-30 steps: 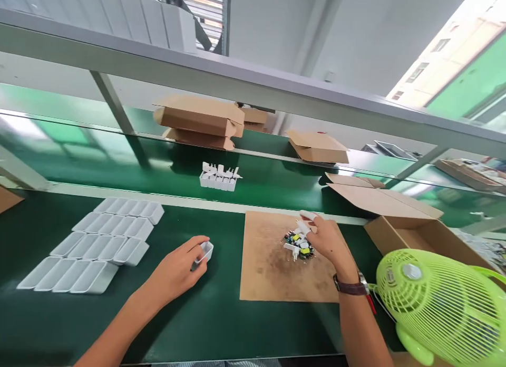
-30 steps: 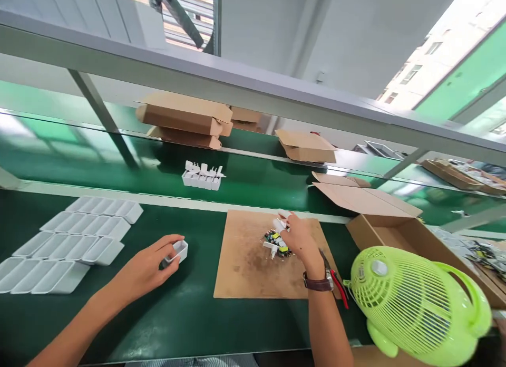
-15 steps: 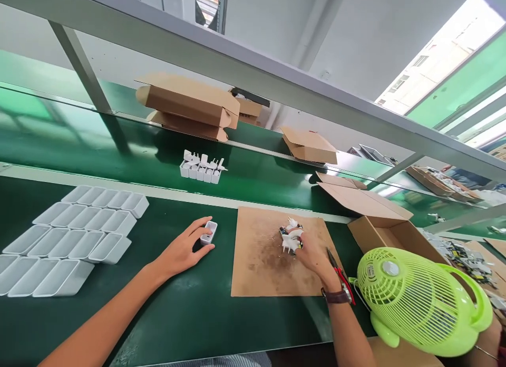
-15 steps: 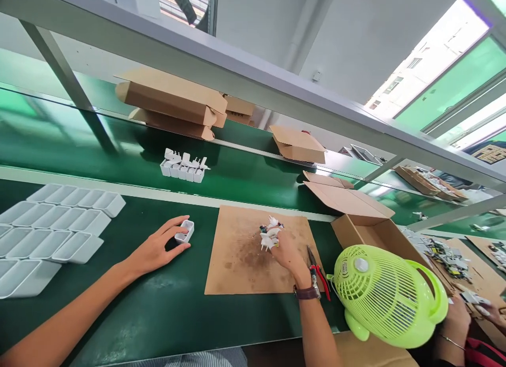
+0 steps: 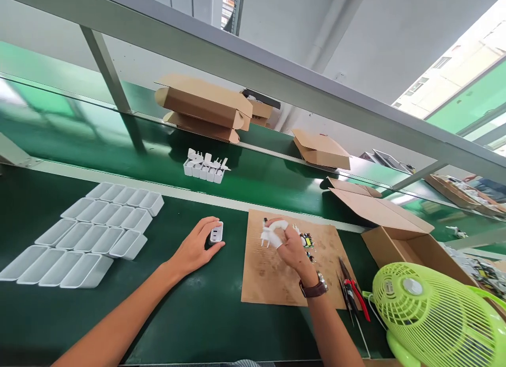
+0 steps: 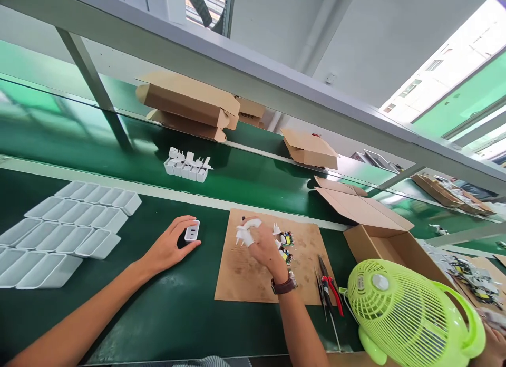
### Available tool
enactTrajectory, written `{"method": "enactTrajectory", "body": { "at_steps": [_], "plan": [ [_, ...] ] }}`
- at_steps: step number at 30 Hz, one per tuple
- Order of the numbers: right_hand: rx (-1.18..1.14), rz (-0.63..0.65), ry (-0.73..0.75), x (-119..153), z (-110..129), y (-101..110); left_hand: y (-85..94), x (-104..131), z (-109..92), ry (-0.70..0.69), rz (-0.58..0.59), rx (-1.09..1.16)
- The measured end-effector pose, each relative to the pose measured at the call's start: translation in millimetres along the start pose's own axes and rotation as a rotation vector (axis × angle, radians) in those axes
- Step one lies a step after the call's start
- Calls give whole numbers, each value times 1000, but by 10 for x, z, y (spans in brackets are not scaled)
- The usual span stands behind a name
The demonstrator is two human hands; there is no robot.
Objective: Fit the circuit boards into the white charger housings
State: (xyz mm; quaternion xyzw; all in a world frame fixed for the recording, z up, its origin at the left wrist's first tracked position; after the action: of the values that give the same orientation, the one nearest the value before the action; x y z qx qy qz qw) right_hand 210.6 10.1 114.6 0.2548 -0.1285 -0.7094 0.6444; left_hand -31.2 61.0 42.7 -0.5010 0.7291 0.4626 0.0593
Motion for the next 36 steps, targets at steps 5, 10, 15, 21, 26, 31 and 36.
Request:
{"method": "enactTrajectory", "body": {
  "at_steps": [5, 10, 15, 21, 26, 31, 36],
  "plan": [
    [249, 272, 128, -17, 45, -462, 79, 11, 172, 121, -1, -43],
    [458, 148, 18, -130, -276, -532, -10, 31, 240, 208, 56, 50],
    [539, 169, -34, -294, -348, -980, -80, 50, 253, 212, 121, 141],
    [493, 266, 104, -295, -230, -1219, 36, 48, 328, 232, 126, 110],
    [491, 238, 143, -178, -284, -1192, 91, 21, 260, 210, 148, 185],
    [440, 122, 108, -176, -316, -1136, 116, 23, 330, 263, 41, 111],
    [270, -24, 70, -172, -257, -833, 103, 65, 444, 403, 58, 16]
  ]
}}
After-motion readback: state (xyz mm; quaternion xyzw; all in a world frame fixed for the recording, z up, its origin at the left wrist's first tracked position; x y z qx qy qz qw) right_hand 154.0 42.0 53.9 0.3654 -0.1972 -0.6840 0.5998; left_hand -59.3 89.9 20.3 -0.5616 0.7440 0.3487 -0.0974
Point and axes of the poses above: each hand's wrist, its own x-axis away from the middle knuckle, its own y-axis out of the back of the hand, z = x × y, the point moved 9 cm from there along -x, towards the middle knuckle, and after that the axes turned 6 degrees about -y, right-handed, at the moved point
